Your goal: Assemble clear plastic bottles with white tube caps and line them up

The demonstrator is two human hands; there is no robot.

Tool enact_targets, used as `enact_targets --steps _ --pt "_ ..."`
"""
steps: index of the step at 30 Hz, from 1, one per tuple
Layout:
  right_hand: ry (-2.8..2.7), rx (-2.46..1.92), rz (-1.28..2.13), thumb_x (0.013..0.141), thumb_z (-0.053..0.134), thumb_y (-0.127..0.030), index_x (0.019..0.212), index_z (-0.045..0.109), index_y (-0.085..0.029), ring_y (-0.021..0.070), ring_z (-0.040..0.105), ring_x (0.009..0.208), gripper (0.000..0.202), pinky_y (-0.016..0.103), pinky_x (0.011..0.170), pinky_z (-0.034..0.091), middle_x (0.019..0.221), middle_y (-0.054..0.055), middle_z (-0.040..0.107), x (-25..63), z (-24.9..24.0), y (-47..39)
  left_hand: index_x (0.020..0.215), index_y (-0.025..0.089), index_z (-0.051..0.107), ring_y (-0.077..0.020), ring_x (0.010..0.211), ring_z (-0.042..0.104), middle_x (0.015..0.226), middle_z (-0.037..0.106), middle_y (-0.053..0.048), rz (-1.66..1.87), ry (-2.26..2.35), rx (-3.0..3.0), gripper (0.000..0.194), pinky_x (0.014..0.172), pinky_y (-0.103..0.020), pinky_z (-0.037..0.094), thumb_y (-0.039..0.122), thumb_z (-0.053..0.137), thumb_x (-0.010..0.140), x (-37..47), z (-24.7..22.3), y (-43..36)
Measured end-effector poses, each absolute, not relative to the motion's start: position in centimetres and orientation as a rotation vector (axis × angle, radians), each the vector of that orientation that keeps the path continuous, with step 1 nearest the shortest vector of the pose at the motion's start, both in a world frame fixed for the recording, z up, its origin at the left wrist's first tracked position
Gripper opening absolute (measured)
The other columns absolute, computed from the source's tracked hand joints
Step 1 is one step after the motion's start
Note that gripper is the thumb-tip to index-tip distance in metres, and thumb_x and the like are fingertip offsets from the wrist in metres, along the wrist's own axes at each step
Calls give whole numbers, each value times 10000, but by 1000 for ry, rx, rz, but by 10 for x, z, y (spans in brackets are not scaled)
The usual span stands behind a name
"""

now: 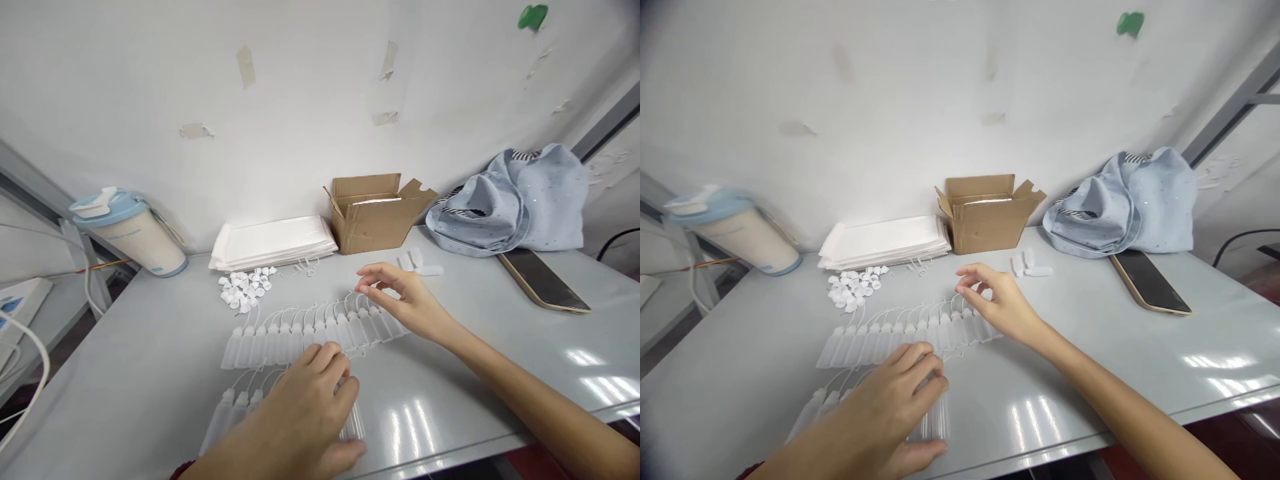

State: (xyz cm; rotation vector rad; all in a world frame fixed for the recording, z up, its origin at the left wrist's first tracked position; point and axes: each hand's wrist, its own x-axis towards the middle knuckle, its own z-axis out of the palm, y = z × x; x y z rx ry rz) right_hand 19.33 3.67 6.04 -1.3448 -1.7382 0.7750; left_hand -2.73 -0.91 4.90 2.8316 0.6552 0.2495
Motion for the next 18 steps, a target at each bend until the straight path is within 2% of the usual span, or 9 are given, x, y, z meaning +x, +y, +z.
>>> enact_targets --steps 5,9,13,15,18 --pt "-1759 -1355 735 874 560 -327 1043 600 -207 184 655 747 210 278 549 496 876 47 709 193 59 38 875 172 571 -257 872 495 891 576 -72 239 656 2810 293 744 -382 448 430 672 780 -28 51 -10" --pt "-1779 -1375 684 871 556 -313 1045 603 -203 175 656 722 211 250 492 475 872 48 711 195 57 40 938 154 584 -277 939 496 983 581 -97 267 648 2736 380 788 -412 459 477 684 766 -30 57 -5" --pt "-1816 -1388 578 870 533 -304 1049 602 -199 183 661 734 219 254 493 476 876 55 717 203 52 47 947 159 581 -248 967 495 1021 586 -93 437 804 2645 168 809 -401 468 314 536 901 -37 60 15" --pt "-1842 -1433 470 871 520 -301 1041 607 -195 196 665 758 218 260 501 477 883 62 720 211 49 54 972 154 584 -245 986 490 1014 591 -97 515 938 2631 166 828 -415 465 251 455 930 -45 58 30" --pt "-1944 -1558 200 874 492 -265 1019 612 -193 217 674 823 201 303 599 506 921 73 723 228 44 67 951 157 591 -255 1002 492 1008 600 -94 509 1165 2616 207 851 -446 458 248 407 933 -63 53 55"
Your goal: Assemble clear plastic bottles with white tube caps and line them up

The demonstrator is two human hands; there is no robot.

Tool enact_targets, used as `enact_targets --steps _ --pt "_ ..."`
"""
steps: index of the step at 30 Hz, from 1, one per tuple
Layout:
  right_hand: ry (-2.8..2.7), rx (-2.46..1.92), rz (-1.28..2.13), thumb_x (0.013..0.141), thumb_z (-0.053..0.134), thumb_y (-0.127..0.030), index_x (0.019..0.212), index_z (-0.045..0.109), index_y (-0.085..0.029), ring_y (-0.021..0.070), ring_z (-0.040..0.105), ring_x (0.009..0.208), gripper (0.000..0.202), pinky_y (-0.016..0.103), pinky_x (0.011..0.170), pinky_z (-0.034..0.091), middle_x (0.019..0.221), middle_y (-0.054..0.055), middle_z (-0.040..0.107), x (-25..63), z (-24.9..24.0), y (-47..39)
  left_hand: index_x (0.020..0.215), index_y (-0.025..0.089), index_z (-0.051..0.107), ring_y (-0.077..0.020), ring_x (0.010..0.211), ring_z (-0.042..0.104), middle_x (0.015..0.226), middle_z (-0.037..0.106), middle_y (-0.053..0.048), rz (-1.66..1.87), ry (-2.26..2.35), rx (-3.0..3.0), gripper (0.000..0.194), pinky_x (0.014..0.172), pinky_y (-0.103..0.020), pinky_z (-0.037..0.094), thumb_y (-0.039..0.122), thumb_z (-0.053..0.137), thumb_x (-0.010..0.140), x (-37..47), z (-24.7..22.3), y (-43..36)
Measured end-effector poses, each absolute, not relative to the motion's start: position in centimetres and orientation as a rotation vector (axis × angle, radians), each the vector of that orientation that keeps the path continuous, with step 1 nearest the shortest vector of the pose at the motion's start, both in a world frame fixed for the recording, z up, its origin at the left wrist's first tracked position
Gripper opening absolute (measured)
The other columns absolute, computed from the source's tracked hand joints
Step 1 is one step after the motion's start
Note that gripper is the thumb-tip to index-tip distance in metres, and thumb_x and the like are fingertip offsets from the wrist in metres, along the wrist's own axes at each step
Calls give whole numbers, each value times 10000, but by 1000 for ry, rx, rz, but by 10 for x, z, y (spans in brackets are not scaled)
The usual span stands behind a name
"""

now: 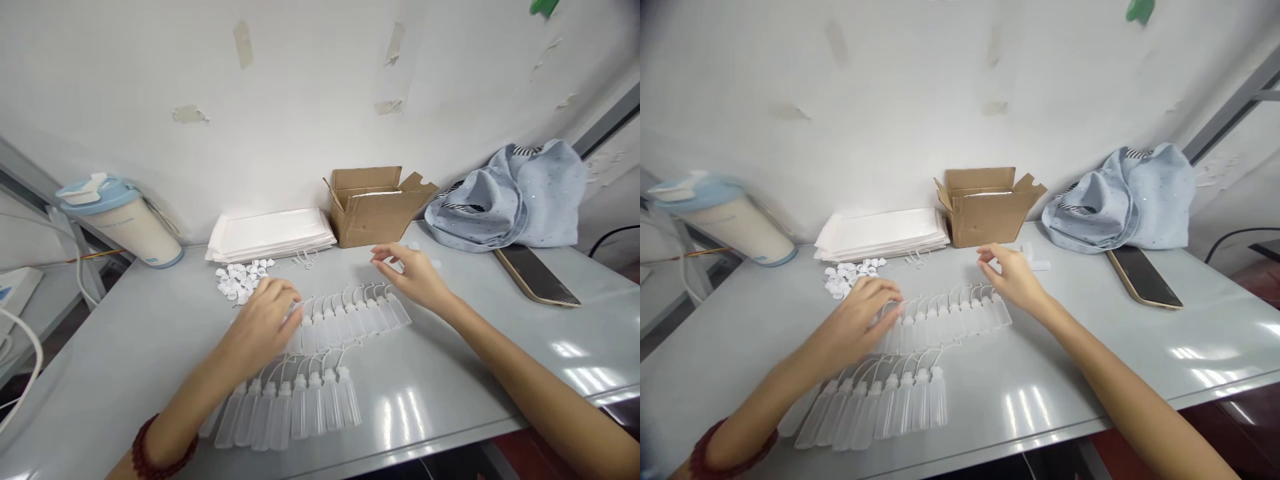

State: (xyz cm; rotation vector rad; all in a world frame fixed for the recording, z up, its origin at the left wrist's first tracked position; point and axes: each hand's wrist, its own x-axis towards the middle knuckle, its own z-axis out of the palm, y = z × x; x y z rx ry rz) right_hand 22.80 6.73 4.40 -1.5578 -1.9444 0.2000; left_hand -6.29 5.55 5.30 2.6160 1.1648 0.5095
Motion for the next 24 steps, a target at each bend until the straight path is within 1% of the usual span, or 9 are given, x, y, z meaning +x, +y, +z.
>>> enact_targets --steps 1,3,4,8,10,15,19,21,24 --pt "-1996 -1622 80 879 472 -253 1018 609 -201 219 673 842 202 322 653 514 937 67 722 235 42 72 949 159 594 -260 1020 491 1011 606 -91 500 1226 2610 215 862 -449 459 241 396 931 -69 52 64" --pt "-2002 -1676 18 869 458 -210 1002 614 -181 245 665 885 208 370 748 508 957 98 715 249 39 81 980 153 600 -272 1059 487 1066 615 -97 451 1308 2632 242 884 -462 456 233 378 928 -80 49 80" --pt "-2011 -1699 1 860 455 -196 996 618 -170 261 658 895 214 386 759 502 947 113 713 256 37 85 994 142 606 -283 1087 476 1099 613 -109 440 1314 2647 259 900 -473 446 224 370 925 -83 49 88" --pt "-2054 -1819 -55 813 479 -164 958 645 -161 314 633 919 220 423 750 488 961 139 706 278 34 94 1054 122 627 -296 1147 446 1196 603 -120 372 1250 2714 305 957 -487 406 169 365 904 -78 44 114" --pt "-2058 -1879 -89 810 478 -161 958 655 -155 322 628 921 231 425 738 487 962 147 703 285 34 95 1044 138 644 -289 1125 465 1181 621 -107 340 1207 2742 312 939 -475 415 136 378 881 -70 41 121" --pt "-2064 -1978 -107 815 477 -156 953 677 -155 284 652 822 243 370 652 487 898 129 703 296 34 97 1002 147 660 -294 1075 494 1159 637 -120 321 1168 2779 332 874 -481 433 79 376 845 -57 36 126" --pt "-2072 -2008 -78 833 454 -111 971 679 -137 291 642 859 265 354 644 470 901 132 704 298 33 97 1017 152 655 -294 1050 500 1156 636 -118 342 1165 2778 318 877 -489 437 110 380 863 -62 39 122" --pt "-2099 -1991 -53 847 436 -102 978 678 -135 295 628 891 277 358 671 466 905 133 701 296 33 97 1064 155 639 -292 1066 497 1176 625 -111 364 1175 2767 315 899 -489 437 136 391 871 -68 44 117" --pt "-2150 -1940 -6 870 438 -136 988 676 -134 295 611 899 266 372 723 464 902 134 696 291 33 96 1161 156 590 -288 1140 479 1223 597 -107 421 1222 2731 327 923 -477 448 200 397 901 -80 52 102"
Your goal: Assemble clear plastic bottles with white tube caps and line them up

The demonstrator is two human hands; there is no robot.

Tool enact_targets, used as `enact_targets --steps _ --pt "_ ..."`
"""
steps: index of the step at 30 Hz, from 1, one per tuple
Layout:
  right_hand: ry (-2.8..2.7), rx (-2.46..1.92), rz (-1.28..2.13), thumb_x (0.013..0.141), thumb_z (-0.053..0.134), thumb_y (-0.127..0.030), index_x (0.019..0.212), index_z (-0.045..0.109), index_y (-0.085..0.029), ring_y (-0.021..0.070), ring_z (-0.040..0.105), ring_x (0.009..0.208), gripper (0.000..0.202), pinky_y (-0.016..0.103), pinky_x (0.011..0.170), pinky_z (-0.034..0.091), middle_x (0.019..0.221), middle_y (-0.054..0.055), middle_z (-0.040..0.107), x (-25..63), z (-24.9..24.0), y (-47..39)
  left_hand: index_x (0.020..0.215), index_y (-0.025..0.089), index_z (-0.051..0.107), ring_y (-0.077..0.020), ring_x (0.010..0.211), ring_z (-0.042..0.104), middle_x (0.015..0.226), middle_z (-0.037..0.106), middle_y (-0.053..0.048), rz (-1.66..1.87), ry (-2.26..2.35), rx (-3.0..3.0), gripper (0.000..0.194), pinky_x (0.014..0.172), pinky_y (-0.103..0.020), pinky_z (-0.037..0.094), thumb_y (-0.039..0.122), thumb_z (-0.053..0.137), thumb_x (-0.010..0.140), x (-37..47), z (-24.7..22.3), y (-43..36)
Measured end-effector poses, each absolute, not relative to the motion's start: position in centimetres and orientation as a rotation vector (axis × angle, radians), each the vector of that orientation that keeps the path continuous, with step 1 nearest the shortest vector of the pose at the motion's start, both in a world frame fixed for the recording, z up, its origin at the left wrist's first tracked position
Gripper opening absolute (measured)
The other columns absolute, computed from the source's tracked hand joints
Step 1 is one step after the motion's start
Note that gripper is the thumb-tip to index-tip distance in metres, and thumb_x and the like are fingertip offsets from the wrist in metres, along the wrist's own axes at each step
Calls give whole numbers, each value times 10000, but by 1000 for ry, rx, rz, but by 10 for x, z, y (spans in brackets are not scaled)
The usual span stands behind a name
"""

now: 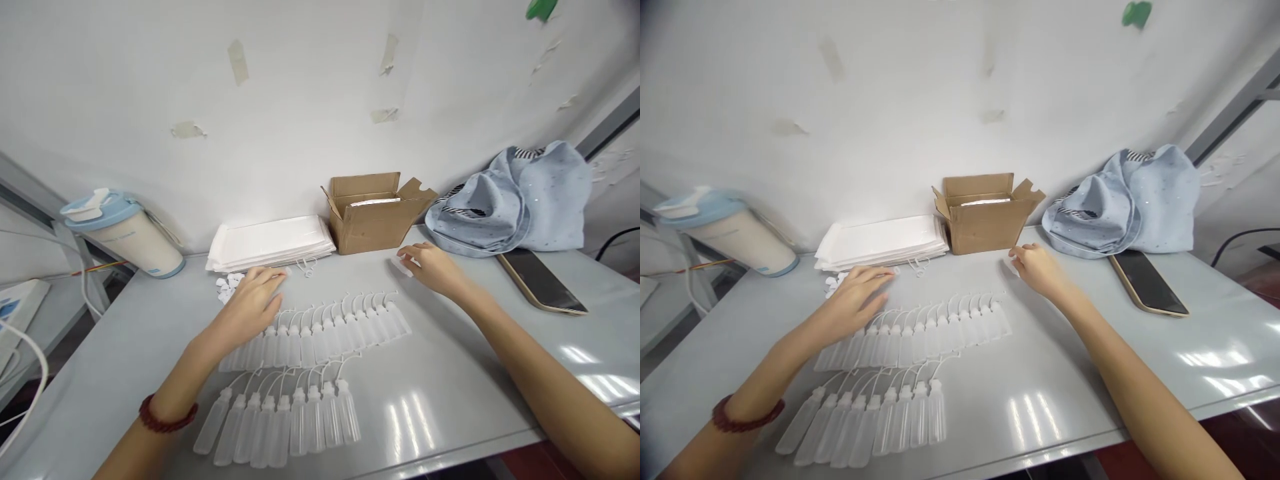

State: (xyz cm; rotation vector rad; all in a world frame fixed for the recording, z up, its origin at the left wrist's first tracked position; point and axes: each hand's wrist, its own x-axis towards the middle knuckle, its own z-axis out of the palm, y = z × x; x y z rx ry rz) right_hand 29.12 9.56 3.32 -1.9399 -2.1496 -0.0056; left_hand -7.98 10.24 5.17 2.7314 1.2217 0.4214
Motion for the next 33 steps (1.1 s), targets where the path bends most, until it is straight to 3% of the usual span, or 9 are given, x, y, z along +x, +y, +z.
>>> enact_targets --steps 4,8,12,14,18,21,25,33 --pt "-2175 -1886 81 880 466 -208 1057 656 -140 297 604 885 269 374 710 466 842 122 690 283 30 94 1115 181 604 -276 1145 507 1175 628 -90 770 1370 2561 280 848 -422 512 292 436 920 -90 60 82" --pt "-2149 -1838 167 855 516 -272 1158 594 -149 281 604 859 336 347 681 472 805 104 669 274 27 90 965 201 641 -250 1025 585 1012 683 -57 1038 1395 2574 175 841 -408 516 237 480 906 -86 61 72" --pt "-2080 -1791 229 882 461 -295 1228 519 -152 217 597 754 379 315 641 466 874 85 637 260 36 80 945 180 633 -224 937 610 954 684 -60 1153 1291 2658 137 805 -383 517 176 507 893 -74 57 66" --pt "-2008 -1738 287 915 420 -328 1243 499 -158 192 573 719 378 308 624 460 874 69 610 247 43 72 971 165 622 -217 945 600 966 673 -70 1160 1219 2658 133 819 -381 510 163 516 892 -69 56 60" --pt "-1619 -1261 871 885 540 -351 1158 534 -213 154 548 713 306 279 619 461 807 11 545 213 56 47 1055 163 591 -212 998 567 1048 636 -79 945 1064 2596 176 887 -399 484 176 532 890 -61 58 45" --pt "-1388 -1047 1171 865 604 -296 1029 519 -234 140 590 735 195 280 663 478 834 3 594 191 61 26 1110 179 570 -207 1052 534 1112 606 -76 748 928 2513 230 883 -367 490 169 540 882 -56 61 33" --pt "-1329 -1003 1246 822 675 -236 851 538 -217 108 565 751 141 227 621 446 888 -3 584 177 64 11 1129 196 560 -194 1062 522 1130 595 -65 700 847 2418 254 862 -330 498 149 538 880 -51 64 24" --pt "-1330 -997 1314 793 708 -211 842 552 -198 101 543 765 164 211 619 419 881 -1 578 179 63 13 1127 214 556 -182 1053 532 1125 593 -54 770 849 2384 252 869 -319 489 146 526 886 -50 70 21"
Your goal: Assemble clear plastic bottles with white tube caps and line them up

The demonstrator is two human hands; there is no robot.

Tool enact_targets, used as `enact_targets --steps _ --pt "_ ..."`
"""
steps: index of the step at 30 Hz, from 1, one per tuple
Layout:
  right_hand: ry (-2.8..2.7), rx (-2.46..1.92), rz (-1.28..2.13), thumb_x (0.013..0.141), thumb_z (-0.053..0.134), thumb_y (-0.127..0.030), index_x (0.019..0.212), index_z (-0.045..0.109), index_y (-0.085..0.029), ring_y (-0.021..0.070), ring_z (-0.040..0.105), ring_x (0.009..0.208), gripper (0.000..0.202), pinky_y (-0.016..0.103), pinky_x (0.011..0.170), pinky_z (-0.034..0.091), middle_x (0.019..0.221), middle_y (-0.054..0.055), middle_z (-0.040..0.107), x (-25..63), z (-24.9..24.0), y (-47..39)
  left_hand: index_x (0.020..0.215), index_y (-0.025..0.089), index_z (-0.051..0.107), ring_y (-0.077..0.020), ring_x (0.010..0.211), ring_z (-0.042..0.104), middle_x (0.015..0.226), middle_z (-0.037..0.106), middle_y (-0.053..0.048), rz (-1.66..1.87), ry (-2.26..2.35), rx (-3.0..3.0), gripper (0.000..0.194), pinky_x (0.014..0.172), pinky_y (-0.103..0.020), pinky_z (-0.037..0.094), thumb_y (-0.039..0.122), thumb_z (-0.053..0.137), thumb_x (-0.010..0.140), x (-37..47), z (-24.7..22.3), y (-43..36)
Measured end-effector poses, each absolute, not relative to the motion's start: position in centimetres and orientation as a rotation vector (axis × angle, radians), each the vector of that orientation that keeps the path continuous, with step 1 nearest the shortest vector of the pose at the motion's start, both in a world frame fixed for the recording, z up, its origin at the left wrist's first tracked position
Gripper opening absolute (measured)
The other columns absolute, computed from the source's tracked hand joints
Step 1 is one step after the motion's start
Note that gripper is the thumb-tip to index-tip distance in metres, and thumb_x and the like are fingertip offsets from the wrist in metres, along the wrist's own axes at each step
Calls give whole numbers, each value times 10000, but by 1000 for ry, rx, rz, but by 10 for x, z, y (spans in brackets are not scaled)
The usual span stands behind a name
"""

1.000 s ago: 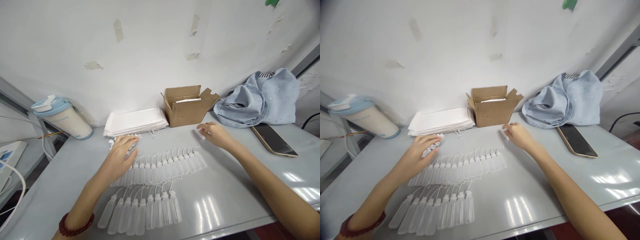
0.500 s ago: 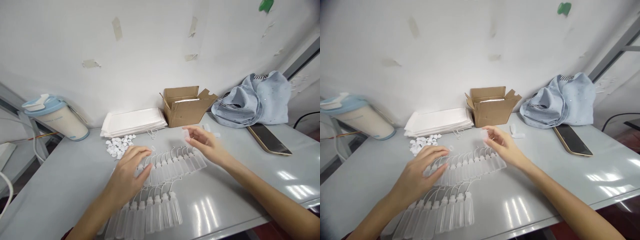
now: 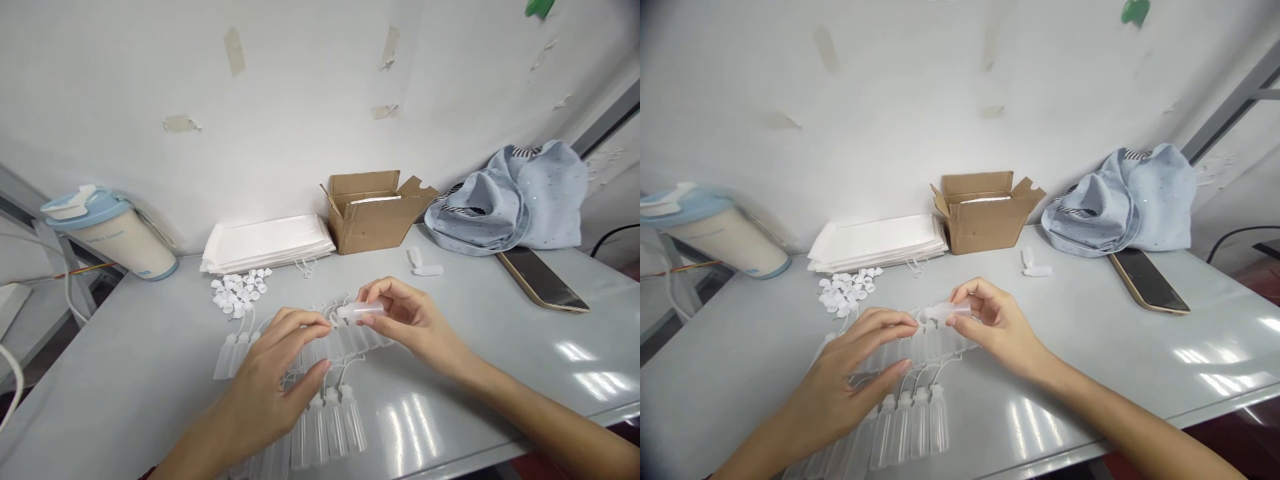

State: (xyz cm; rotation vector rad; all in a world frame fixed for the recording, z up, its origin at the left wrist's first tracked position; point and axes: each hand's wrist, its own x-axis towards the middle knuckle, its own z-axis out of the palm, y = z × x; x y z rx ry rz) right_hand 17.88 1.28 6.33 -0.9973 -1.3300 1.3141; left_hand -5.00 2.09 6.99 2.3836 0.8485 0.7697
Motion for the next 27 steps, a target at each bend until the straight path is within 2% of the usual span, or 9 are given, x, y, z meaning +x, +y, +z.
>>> enact_targets --steps 6,10,18,27 --pt "-1369 -975 1366 814 676 -183 862 555 -194 77 531 688 130 195 554 394 876 1 600 178 60 12 1131 251 560 -162 1049 555 1140 594 -27 788 875 2339 255 874 -287 482 167 525 893 -50 69 19" --pt "-1373 -972 1380 820 671 -203 873 564 -191 97 556 720 120 218 590 416 869 12 611 177 59 12 1128 282 562 -149 1035 584 1158 597 -6 804 937 2252 258 887 -274 475 188 538 889 -50 67 18" --pt "-1419 -869 1435 828 673 -209 899 590 -201 106 571 806 110 240 679 458 920 15 596 172 56 7 849 231 578 -123 832 610 877 613 15 874 1013 1888 41 766 -234 508 204 556 870 -39 65 17" --pt "-1435 -867 1471 824 680 -216 894 606 -181 100 572 746 108 244 680 475 841 6 579 171 56 5 838 216 617 -131 817 614 858 628 3 837 979 1784 35 779 -252 531 208 584 845 -38 70 15"
